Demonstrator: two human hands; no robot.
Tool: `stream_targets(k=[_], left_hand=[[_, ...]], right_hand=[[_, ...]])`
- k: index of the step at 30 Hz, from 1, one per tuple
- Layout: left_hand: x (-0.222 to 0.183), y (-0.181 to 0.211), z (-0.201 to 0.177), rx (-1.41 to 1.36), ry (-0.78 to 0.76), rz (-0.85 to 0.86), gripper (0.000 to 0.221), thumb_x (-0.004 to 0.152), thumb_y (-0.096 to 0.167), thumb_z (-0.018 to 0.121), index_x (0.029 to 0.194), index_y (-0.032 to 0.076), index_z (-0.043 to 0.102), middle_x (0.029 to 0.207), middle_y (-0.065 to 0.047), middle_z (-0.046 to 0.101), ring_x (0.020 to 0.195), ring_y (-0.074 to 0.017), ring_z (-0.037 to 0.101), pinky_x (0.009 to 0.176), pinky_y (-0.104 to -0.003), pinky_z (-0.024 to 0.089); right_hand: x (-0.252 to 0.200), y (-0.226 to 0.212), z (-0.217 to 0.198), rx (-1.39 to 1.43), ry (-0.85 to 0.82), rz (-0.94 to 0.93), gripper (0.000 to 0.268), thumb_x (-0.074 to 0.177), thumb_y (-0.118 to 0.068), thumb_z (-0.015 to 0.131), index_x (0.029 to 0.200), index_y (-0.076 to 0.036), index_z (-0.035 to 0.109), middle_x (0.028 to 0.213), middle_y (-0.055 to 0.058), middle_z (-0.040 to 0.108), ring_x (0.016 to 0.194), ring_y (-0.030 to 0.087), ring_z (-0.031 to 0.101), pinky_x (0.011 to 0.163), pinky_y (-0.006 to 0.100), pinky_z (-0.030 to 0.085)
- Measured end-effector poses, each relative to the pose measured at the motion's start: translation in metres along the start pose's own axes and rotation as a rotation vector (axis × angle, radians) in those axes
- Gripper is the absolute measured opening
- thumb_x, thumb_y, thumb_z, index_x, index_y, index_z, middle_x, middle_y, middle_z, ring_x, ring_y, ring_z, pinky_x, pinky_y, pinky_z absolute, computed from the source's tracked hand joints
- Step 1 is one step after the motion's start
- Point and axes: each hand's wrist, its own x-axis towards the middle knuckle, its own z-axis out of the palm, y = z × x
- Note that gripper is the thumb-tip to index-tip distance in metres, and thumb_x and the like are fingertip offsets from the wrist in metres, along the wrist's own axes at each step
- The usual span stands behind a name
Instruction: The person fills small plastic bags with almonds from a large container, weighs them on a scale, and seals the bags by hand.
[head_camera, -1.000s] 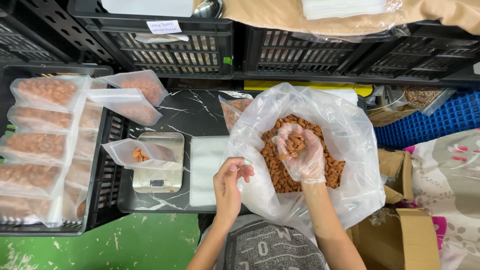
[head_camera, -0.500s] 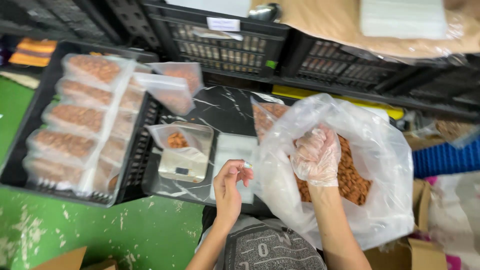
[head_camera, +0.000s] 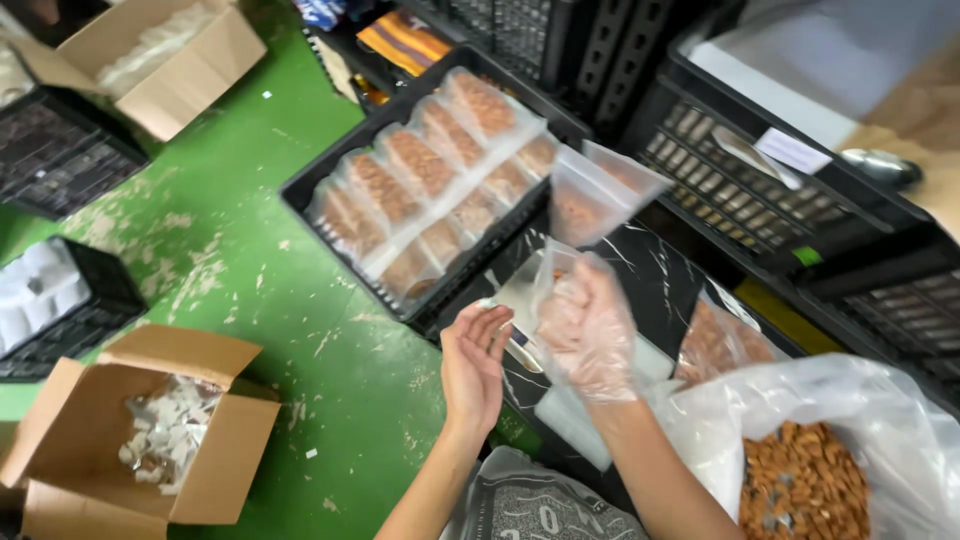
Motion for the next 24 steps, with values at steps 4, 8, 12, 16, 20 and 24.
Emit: stream_targets(k=[4, 8, 12, 16, 20, 24], left_hand=[[0.021, -0.012, -0.019, -0.301, 0.070, -0.200, 0.033, 0.100, 0.035, 0.048, 0.106, 0.010, 0.069, 0.106, -0.011, 0.076, 0.100, -0.0209, 0.070, 0.086, -0.030, 0.054], [0.029, -0.010, -0.019, -0.414, 0.152, -0.199, 0.040, 0.100, 0.039, 0.049, 0.110, 0.007, 0.072, 0.105, -0.018, 0.076, 0.100, -0.0292, 0.070, 0.090, -0.038, 0.057], [0.026, 0.013, -0.010, -0.417, 0.270, -0.153, 0.031, 0.098, 0.035, 0.055, 0.094, 0.009, 0.071, 0.091, -0.013, 0.077, 0.086, -0.0243, 0.070, 0.081, -0.034, 0.057], [0.033, 0.011, -0.015, -0.400, 0.319, -0.163, 0.032, 0.096, 0.033, 0.056, 0.103, 0.007, 0.074, 0.095, -0.018, 0.077, 0.087, -0.0287, 0.072, 0.085, -0.039, 0.059], [0.041, 0.012, -0.020, -0.370, 0.320, -0.132, 0.038, 0.097, 0.032, 0.053, 0.114, 0.005, 0.073, 0.101, -0.021, 0.076, 0.093, -0.0307, 0.072, 0.089, -0.042, 0.059], [0.043, 0.020, -0.020, -0.341, 0.311, -0.119, 0.043, 0.097, 0.034, 0.051, 0.121, 0.006, 0.072, 0.103, -0.021, 0.075, 0.097, -0.0294, 0.071, 0.092, -0.042, 0.059]], right_hand=[[0.029, 0.060, 0.024, -0.095, 0.019, 0.066, 0.047, 0.101, -0.035, 0.055, 0.061, -0.017, 0.039, 0.046, -0.003, 0.028, 0.033, 0.009, 0.031, 0.028, 0.020, 0.021], [0.040, 0.087, 0.043, -0.325, 0.062, -0.015, 0.047, 0.100, -0.027, 0.056, 0.059, -0.011, 0.040, 0.045, 0.005, 0.031, 0.033, 0.015, 0.033, 0.028, 0.025, 0.021], [0.039, 0.089, 0.070, -0.591, 0.073, -0.108, 0.044, 0.095, -0.019, 0.061, 0.056, -0.007, 0.044, 0.043, 0.015, 0.039, 0.033, 0.020, 0.038, 0.026, 0.029, 0.023], [0.037, 0.094, 0.070, -0.899, 0.019, -0.172, 0.041, 0.095, -0.030, 0.052, 0.061, -0.007, 0.049, 0.044, 0.014, 0.045, 0.039, 0.022, 0.046, 0.035, 0.029, 0.037], [0.050, 0.110, 0.060, -0.552, 0.025, -0.173, 0.050, 0.099, -0.044, 0.043, 0.068, -0.005, 0.051, 0.042, 0.015, 0.043, 0.034, 0.019, 0.040, 0.031, 0.024, 0.031], [0.043, 0.110, 0.079, -0.332, 0.034, -0.079, 0.060, 0.097, -0.054, 0.041, 0.067, -0.002, 0.050, 0.043, 0.017, 0.040, 0.032, 0.020, 0.035, 0.030, 0.025, 0.027]])
